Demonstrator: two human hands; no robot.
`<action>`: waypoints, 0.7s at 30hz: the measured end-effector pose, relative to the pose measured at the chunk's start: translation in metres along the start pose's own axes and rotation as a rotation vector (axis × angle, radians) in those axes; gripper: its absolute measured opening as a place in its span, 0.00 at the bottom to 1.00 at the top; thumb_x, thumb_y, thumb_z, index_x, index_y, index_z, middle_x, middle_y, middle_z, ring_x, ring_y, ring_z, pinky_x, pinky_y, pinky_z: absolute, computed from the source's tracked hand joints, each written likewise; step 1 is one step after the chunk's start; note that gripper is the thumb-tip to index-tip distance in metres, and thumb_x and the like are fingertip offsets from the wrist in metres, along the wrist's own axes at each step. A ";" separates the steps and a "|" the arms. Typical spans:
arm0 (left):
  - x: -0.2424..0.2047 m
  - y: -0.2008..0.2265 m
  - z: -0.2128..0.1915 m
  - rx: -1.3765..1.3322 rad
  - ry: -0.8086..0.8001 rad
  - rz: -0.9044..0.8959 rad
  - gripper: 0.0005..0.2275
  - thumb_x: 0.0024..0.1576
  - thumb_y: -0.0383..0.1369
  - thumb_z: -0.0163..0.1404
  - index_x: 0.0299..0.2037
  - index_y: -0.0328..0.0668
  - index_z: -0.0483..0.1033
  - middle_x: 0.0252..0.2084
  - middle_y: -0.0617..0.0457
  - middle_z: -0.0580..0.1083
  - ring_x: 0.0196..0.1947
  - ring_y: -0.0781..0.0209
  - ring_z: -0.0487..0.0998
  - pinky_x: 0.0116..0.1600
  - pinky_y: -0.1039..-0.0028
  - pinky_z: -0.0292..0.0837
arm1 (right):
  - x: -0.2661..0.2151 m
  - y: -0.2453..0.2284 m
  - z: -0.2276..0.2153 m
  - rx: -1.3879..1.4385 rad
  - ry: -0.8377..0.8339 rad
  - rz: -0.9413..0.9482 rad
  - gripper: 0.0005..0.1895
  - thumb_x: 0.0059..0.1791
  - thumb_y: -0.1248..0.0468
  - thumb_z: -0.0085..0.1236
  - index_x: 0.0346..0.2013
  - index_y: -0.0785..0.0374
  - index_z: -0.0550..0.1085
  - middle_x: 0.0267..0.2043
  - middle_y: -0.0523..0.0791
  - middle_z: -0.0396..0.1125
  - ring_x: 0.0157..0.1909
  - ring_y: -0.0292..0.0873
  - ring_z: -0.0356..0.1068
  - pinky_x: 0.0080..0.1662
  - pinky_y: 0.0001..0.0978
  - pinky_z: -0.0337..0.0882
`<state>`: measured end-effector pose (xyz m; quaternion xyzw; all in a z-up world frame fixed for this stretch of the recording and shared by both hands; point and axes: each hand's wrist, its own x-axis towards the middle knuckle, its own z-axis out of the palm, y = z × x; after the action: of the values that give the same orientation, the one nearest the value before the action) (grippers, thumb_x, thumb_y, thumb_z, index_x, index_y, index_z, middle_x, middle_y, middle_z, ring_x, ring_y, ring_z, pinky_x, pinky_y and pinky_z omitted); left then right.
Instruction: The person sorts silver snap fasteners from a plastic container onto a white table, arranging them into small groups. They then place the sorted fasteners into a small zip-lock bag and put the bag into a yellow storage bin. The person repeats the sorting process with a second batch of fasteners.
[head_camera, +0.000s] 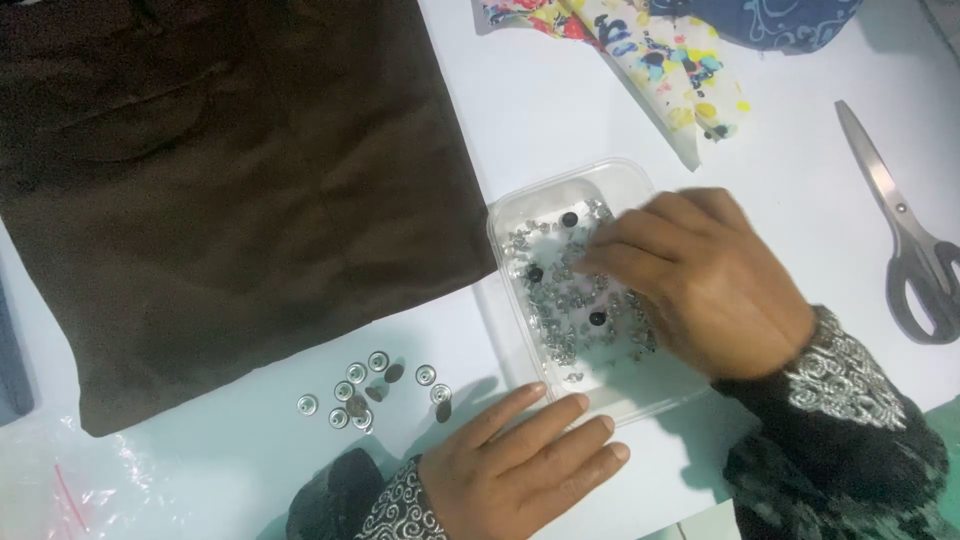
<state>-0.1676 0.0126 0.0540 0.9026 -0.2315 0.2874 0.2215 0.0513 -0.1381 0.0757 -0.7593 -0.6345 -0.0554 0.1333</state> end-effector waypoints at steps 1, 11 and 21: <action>0.002 -0.001 0.002 0.000 0.000 0.000 0.07 0.69 0.32 0.54 0.55 0.46 0.78 0.52 0.56 0.80 0.55 0.59 0.82 0.64 0.65 0.75 | -0.001 -0.005 -0.001 0.000 0.000 0.000 0.24 0.43 0.75 0.58 0.51 0.50 0.79 0.52 0.40 0.76 0.52 0.45 0.72 0.55 0.46 0.66; 0.002 0.000 -0.004 -0.021 -0.013 0.021 0.07 0.66 0.32 0.61 0.51 0.48 0.79 0.51 0.56 0.79 0.52 0.62 0.81 0.62 0.68 0.76 | -0.006 -0.017 -0.003 0.228 0.100 0.013 0.07 0.46 0.68 0.68 0.37 0.54 0.81 0.34 0.41 0.74 0.37 0.44 0.71 0.40 0.40 0.69; -0.009 0.001 0.006 -0.107 0.015 0.019 0.09 0.66 0.32 0.62 0.53 0.43 0.81 0.52 0.50 0.80 0.54 0.53 0.82 0.60 0.61 0.80 | -0.030 0.017 0.005 0.070 0.324 0.268 0.04 0.56 0.75 0.66 0.45 0.67 0.82 0.37 0.51 0.68 0.37 0.50 0.64 0.43 0.43 0.63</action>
<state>-0.1721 0.0116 0.0438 0.8851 -0.2535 0.2834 0.2684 0.0619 -0.1682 0.0611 -0.8129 -0.4997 -0.1365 0.2662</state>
